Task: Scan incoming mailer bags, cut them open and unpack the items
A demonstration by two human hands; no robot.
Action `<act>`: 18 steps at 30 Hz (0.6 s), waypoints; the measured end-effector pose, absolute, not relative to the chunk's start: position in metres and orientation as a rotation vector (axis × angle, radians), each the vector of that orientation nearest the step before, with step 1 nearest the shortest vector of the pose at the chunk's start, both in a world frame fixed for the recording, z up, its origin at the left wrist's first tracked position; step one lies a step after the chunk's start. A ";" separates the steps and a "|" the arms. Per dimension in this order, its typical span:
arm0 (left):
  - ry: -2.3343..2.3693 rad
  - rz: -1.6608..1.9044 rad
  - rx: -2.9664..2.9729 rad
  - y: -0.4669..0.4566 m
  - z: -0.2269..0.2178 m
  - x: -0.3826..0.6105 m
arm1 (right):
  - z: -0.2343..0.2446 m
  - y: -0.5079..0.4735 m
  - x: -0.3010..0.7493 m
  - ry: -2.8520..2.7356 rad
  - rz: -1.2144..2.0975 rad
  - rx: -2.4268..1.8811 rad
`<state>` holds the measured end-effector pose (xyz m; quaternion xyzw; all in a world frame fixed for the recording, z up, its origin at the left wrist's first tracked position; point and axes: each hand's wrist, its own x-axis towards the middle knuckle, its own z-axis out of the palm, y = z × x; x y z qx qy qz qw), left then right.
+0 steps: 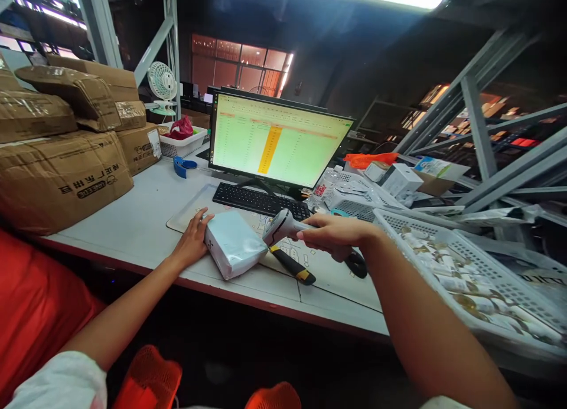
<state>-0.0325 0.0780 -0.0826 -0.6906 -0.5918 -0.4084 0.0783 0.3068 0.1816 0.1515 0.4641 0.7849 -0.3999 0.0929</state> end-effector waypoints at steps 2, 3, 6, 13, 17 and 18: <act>-1.746 -1.311 -2.083 0.077 -0.080 -0.033 | 0.143 0.187 0.310 2.349 -1.202 1.375; -1.714 -1.367 -2.092 0.076 -0.079 -0.033 | 0.136 0.191 0.313 2.378 -1.191 1.394; -1.580 -1.530 -2.096 0.073 -0.078 -0.034 | 0.108 0.208 0.319 2.528 -1.017 1.561; -1.659 -2.014 -1.583 0.072 -0.090 -0.044 | 0.012 0.235 0.333 2.458 -0.063 2.119; -1.597 -2.306 -1.158 0.074 -0.082 -0.050 | -0.021 0.232 0.340 2.287 0.024 2.250; -1.583 -2.381 -1.098 0.075 -0.078 -0.051 | -0.023 0.231 0.339 2.287 0.042 2.255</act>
